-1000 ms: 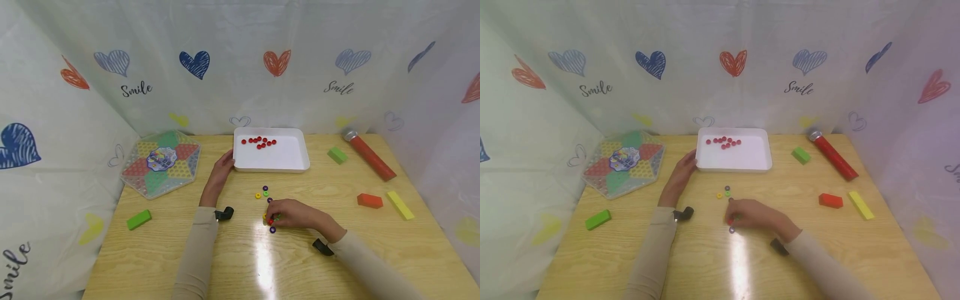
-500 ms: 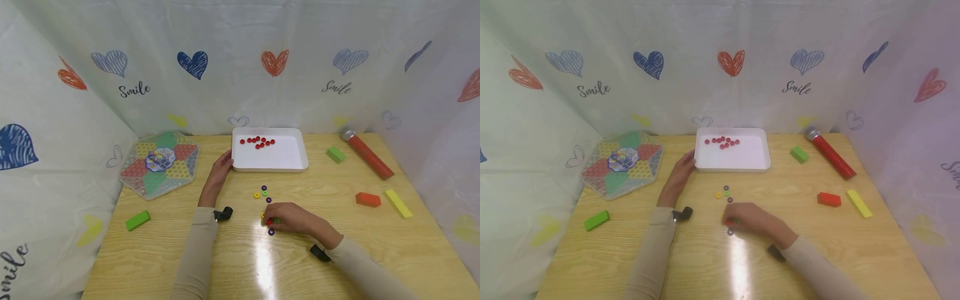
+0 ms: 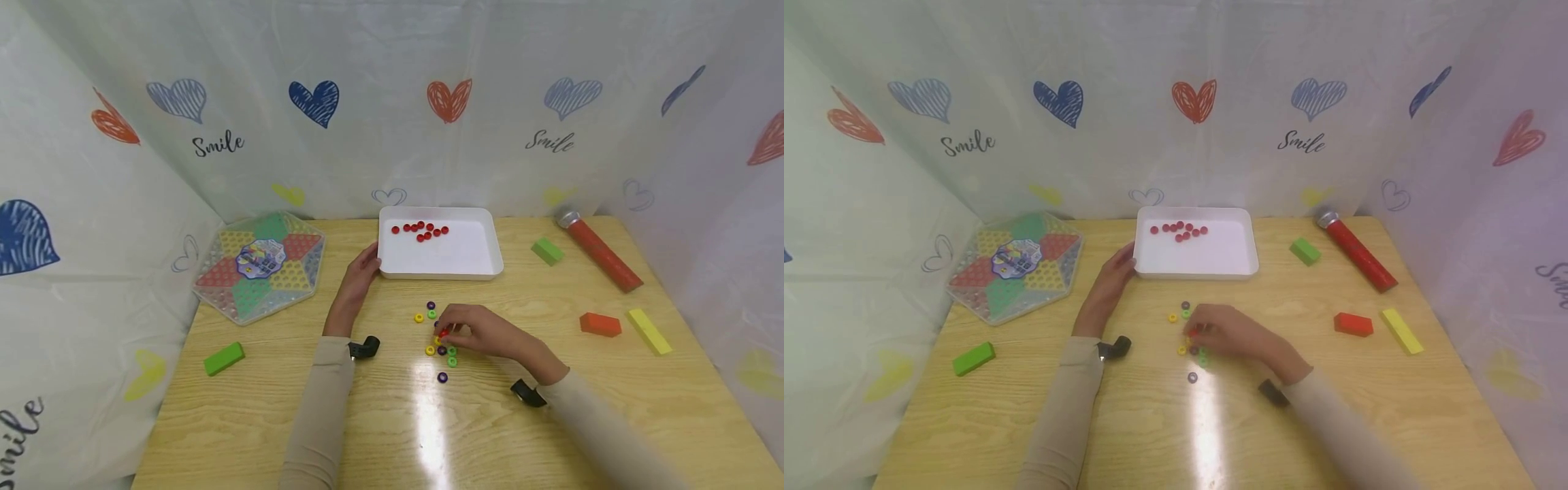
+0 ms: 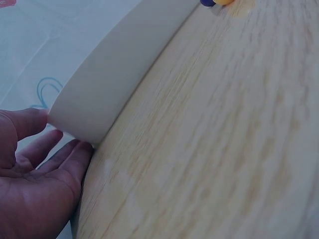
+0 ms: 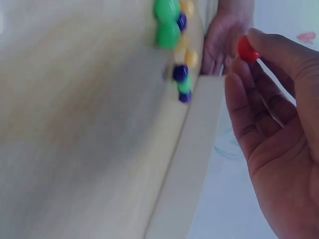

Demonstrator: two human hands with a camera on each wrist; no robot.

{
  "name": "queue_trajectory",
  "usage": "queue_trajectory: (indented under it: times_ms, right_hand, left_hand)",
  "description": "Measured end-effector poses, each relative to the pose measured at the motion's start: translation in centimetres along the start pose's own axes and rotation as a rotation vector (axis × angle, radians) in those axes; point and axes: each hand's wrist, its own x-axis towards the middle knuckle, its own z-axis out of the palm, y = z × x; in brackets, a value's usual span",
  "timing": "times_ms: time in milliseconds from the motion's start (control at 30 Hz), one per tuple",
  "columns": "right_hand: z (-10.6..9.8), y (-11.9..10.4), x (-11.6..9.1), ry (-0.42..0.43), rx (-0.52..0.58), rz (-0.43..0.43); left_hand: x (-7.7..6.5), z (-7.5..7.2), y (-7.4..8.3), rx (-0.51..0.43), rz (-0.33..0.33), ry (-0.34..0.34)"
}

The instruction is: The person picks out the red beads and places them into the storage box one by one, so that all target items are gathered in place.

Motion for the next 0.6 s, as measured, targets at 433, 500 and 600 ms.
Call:
queue_trajectory:
  times_ms: [433, 500, 600]
  right_hand:
    - [-5.4, 3.3, 4.8, 0.127, -0.008, 0.052]
    - [-6.1, 4.1, 5.8, 0.125, -0.015, 0.057]
    - [-6.9, 5.1, 7.3, 0.117, -0.019, 0.082]
  left_hand:
    - [-0.3, 0.0, 0.2, -0.007, -0.006, 0.001]
    - [-0.3, 0.0, 0.3, -0.014, 0.001, -0.004]
    - [-0.3, 0.1, 0.3, -0.015, 0.005, -0.012]
